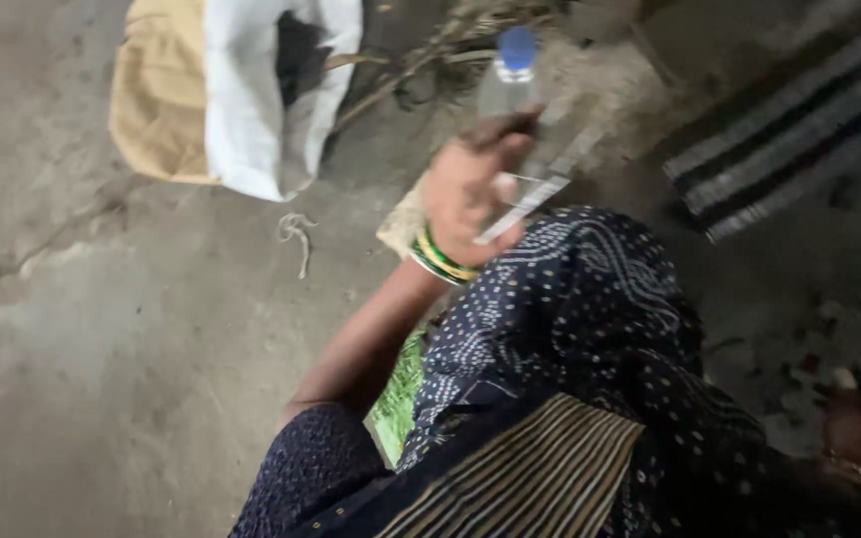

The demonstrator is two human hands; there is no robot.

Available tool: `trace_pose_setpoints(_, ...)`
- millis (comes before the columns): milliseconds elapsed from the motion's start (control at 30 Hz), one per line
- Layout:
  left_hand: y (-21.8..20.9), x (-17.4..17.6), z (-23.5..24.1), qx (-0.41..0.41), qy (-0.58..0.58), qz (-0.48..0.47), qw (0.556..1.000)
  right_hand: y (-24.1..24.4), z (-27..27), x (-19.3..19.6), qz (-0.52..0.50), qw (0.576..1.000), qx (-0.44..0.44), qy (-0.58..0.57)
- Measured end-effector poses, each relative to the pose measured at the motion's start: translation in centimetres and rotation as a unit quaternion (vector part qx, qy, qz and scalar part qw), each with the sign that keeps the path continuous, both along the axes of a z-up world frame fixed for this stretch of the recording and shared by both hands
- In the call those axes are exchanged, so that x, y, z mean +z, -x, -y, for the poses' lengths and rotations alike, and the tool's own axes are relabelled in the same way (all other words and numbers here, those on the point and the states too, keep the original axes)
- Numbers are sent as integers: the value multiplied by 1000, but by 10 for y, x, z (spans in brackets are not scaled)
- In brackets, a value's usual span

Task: The person picks up metal plates one at a time from a scattered pile, wipes each one with a small cloth, and stacks them into organized piles.

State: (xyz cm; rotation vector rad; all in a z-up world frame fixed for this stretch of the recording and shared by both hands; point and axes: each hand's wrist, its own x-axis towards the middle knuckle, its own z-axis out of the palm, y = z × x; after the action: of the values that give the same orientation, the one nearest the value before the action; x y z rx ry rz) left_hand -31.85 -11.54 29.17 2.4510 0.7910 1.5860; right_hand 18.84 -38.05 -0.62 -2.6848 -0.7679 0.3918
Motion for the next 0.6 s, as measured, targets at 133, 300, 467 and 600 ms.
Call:
trace_pose_setpoints(133,62,-6,-14,156,-85,-48,983,22,-7,10,7,1000,2,2)
trace_pose_setpoints(300,98,-54,-32,171,-7,-226,959,46,8,21,19,1000,-19,8)
trace_pose_setpoints(467,122,-137,-80,224,64,-236,943,49,-6,33,35,999,-19,10)
trace_pose_setpoints(600,186,-181,-173,333,-1,-349,876,51,-27,36,39,999,-7,9)
